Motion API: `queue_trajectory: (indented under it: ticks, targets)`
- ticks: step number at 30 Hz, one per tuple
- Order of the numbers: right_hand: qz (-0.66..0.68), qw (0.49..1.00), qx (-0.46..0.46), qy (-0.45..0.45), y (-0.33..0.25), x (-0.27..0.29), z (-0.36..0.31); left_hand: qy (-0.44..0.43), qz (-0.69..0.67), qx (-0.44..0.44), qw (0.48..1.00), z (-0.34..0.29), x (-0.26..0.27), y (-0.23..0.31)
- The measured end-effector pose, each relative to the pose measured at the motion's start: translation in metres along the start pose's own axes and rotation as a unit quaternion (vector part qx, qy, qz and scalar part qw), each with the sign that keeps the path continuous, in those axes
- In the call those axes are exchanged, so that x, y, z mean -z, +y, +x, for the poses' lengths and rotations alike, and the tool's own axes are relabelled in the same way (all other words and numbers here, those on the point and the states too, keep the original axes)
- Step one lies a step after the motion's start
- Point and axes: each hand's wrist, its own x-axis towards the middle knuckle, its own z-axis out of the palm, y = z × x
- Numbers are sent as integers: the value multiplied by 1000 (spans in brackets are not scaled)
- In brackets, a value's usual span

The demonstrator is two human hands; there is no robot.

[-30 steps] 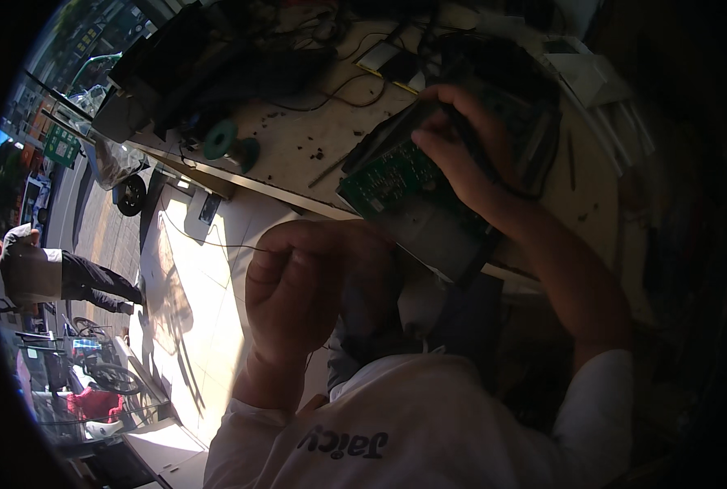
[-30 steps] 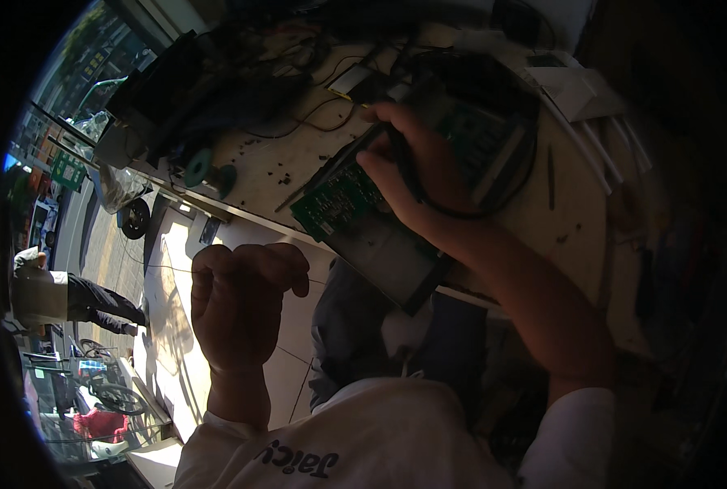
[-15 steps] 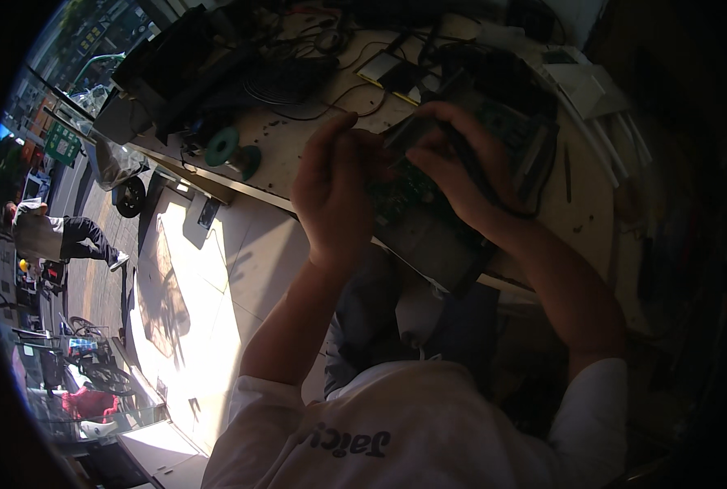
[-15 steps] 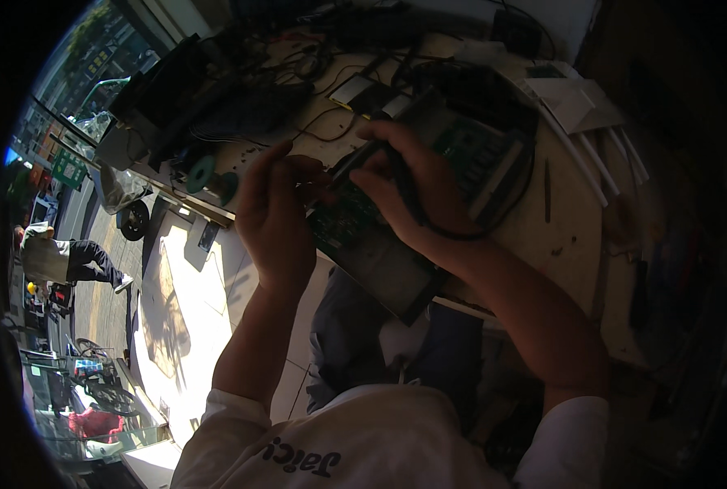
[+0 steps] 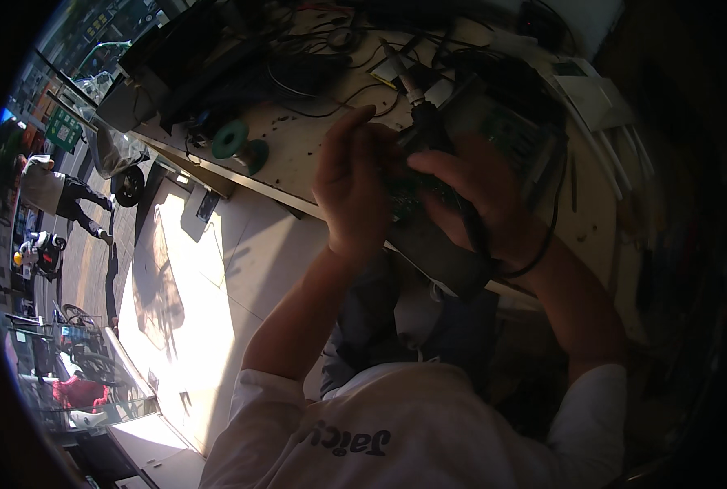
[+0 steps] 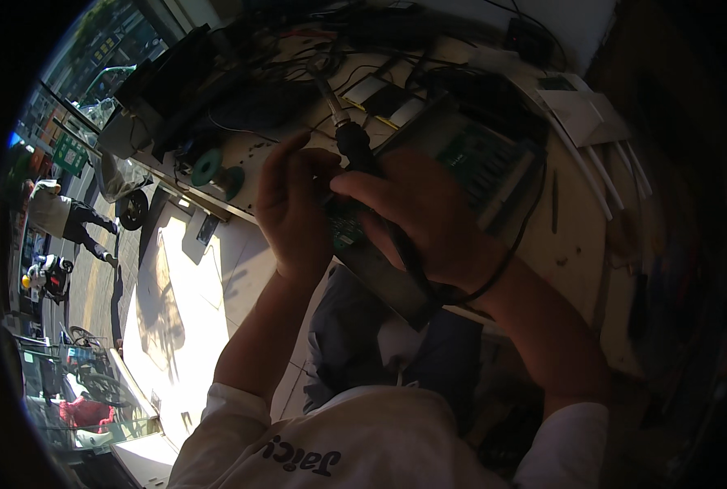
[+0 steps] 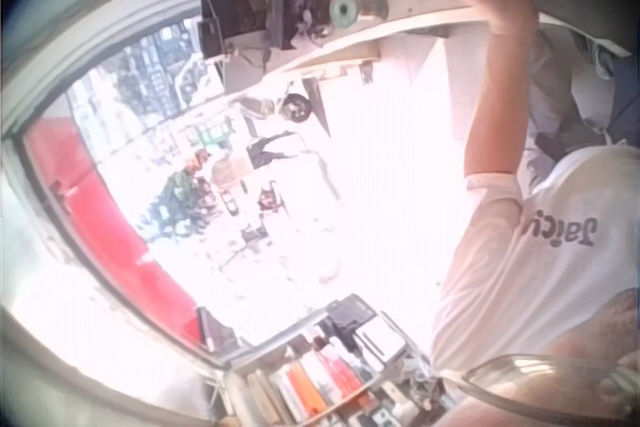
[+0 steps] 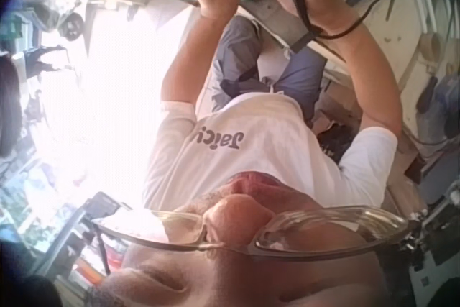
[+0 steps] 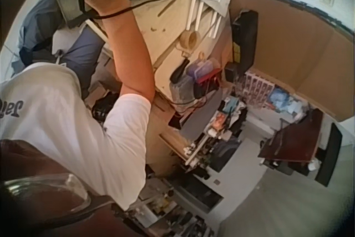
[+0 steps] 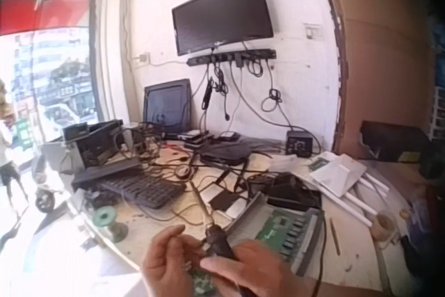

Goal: The person holds a green circuit board and uses a soldering iron to apply solder to several connection points. The person repeatedly flips the board to access different sides and continues soldering multiple joints throughout the clip.

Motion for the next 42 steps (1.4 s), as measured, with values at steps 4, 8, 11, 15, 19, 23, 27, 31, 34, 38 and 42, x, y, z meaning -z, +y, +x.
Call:
queue_trajectory:
  ticks: [4,8,11,15,19,23,27,31,34,38,42]
  targets:
    - [-25,1000,-3,-7,2,-3,1,-12,-21,-5,1000,2,-2,2]
    - [39,996,-70,34,2,-8,-3,-18,-25,-9,999,-2,0,5]
    - [95,985,-133,56,2,-10,-6,-72,189,-55,978,-3,10,7]
    - [92,984,-145,49,3,-10,-7,-116,152,-112,975,-1,14,-2]
    - [73,987,-112,89,6,-10,-5,-116,174,-89,974,1,16,-3]
    - [88,982,-164,38,6,-9,-4,-117,152,-58,980,4,17,-2]
    - [197,927,-316,35,2,-11,-3,-78,214,-111,967,-1,24,-3]
    - [256,863,-435,8,4,-3,-2,-62,230,-91,967,-11,23,-5]
    - [218,866,-451,9,4,0,-2,-51,256,-85,962,-19,17,0]
    - [203,864,-462,12,3,3,-1,-71,342,-86,933,-29,9,3]
    - [166,867,-469,-25,7,8,-1,-69,289,-160,942,-22,6,-15]
